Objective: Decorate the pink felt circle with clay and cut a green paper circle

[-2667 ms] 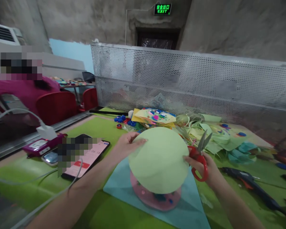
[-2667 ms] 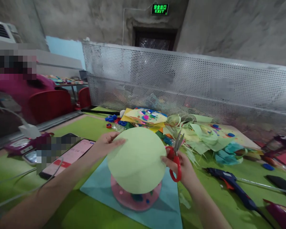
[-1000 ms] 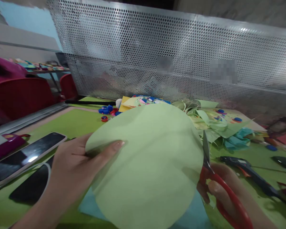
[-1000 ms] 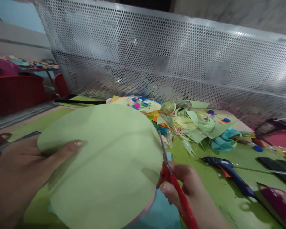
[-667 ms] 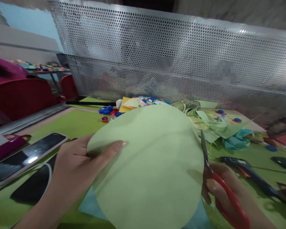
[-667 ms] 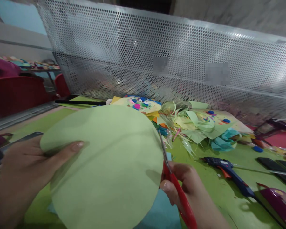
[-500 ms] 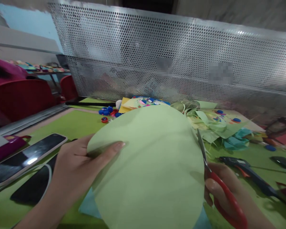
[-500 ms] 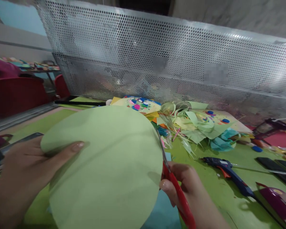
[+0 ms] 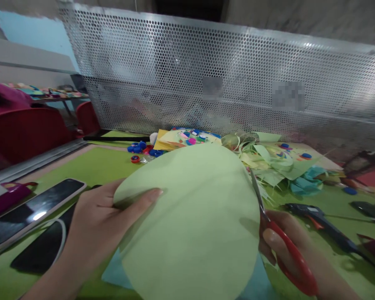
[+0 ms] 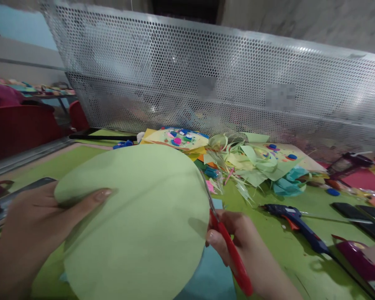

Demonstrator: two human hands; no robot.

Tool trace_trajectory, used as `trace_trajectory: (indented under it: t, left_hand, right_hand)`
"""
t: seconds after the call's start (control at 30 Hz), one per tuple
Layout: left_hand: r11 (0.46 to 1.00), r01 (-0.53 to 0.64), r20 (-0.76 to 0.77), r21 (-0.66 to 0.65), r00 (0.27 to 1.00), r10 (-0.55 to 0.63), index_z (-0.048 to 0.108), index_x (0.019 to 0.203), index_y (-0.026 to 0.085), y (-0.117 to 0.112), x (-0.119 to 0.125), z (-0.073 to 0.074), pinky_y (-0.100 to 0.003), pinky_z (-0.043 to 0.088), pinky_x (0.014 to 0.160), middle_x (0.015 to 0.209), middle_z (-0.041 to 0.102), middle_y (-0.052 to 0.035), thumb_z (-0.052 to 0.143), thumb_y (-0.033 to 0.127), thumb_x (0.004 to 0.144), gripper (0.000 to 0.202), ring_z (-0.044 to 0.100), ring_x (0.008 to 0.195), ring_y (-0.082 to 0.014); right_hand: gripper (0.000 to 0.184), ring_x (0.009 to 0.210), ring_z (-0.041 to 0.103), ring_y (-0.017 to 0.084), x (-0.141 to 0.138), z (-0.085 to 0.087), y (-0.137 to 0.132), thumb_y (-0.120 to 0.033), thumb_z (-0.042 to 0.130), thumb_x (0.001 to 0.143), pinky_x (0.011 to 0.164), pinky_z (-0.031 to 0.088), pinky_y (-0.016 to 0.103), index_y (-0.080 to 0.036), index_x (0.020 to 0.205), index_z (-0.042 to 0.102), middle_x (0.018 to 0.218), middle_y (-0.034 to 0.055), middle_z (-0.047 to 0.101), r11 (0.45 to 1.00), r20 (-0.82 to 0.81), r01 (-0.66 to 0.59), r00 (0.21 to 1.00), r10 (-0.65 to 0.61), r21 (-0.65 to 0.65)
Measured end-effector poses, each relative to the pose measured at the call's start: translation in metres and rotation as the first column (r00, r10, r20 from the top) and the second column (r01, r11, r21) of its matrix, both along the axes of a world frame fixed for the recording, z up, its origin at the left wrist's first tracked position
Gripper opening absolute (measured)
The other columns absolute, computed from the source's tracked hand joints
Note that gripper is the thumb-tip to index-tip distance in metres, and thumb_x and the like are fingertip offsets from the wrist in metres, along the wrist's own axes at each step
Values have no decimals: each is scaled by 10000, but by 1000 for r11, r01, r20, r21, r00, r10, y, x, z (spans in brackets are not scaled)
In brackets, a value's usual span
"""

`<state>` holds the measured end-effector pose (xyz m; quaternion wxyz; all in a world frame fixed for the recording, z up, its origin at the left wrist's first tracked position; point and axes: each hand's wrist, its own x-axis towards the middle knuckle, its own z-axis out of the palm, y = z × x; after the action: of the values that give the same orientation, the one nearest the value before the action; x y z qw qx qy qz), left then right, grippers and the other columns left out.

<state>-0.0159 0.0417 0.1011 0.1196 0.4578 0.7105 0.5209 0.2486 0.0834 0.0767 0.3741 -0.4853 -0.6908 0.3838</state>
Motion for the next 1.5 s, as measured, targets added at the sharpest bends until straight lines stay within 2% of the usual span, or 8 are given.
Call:
trace_trajectory:
  t: [0.13, 0.33, 0.47, 0.73, 0.93, 1.13, 1.33, 1.5]
  left_hand:
    - [1000, 0, -30, 25, 1000, 1, 698, 553, 279, 1, -3, -2, -194, 391, 333, 410, 609, 76, 695, 479, 570, 201, 545, 381, -141]
    - [998, 50, 80, -38, 996, -47, 621, 423, 251, 2, 2, 4, -194, 418, 343, 377, 569, 79, 718, 444, 525, 239, 543, 374, -134]
    - [997, 53, 104, -53, 993, -47, 637, 460, 248, 1, 1, 7, -202, 430, 376, 407, 585, 74, 714, 436, 537, 217, 562, 418, -145]
    - [994, 69, 112, -79, 992, -60, 649, 464, 252, 0, 5, 7, -202, 410, 394, 421, 603, 78, 711, 447, 538, 217, 553, 434, -141]
    - [993, 52, 92, -102, 995, -42, 662, 493, 242, -1, 7, 8, -193, 342, 370, 410, 590, 85, 724, 464, 541, 235, 497, 405, -111]
    - [993, 67, 140, -94, 989, -53, 663, 495, 246, -2, 11, 10, -204, 369, 395, 414, 592, 86, 704, 437, 546, 201, 488, 403, -118]
    - [994, 62, 47, -92, 997, -58, 656, 482, 243, -2, 9, 9, -224, 308, 367, 397, 588, 67, 703, 444, 547, 217, 484, 401, -136]
    - [973, 185, 106, -135, 980, -172, 661, 488, 259, 1, 4, 7, -210, 342, 351, 412, 585, 65, 690, 444, 546, 196, 474, 381, -132]
  right_hand:
    - [589, 385, 352, 98, -4, 5, 0, -784, 450, 689, 360, 285, 242, -205, 590, 489, 454, -60, 380, 999, 19, -49, 999, 49, -22]
    - [580, 434, 411, 123, -2, 2, -1, -766, 481, 692, 420, 333, 263, -194, 759, 546, 489, -57, 446, 1000, -4, 18, 1000, -18, 8]
    - [548, 417, 368, 102, -5, 5, 1, -759, 484, 697, 390, 300, 246, -216, 621, 469, 485, -66, 388, 994, -56, -82, 995, 79, -66]
    - [557, 442, 377, 103, -7, 12, 3, -740, 487, 715, 422, 300, 245, -190, 708, 568, 491, -63, 413, 991, -73, -136, 988, 136, -1]
    - [497, 406, 322, 80, -2, 11, 13, -665, 528, 752, 374, 238, 226, -211, 578, 425, 471, -71, 356, 952, 18, -307, 952, 307, -21]
    - [550, 451, 333, 97, -2, 16, 10, -752, 421, 739, 419, 268, 242, -217, 614, 401, 524, -59, 348, 962, 76, -270, 959, 273, -51]
    - [521, 449, 329, 107, -1, 17, 13, -734, 431, 741, 384, 266, 233, -238, 596, 367, 532, -54, 338, 952, 99, -299, 947, 304, -68]
    - [467, 472, 359, 114, 1, 21, 12, -650, 497, 760, 410, 306, 230, -227, 587, 398, 552, -47, 356, 951, 97, -307, 946, 310, -38]
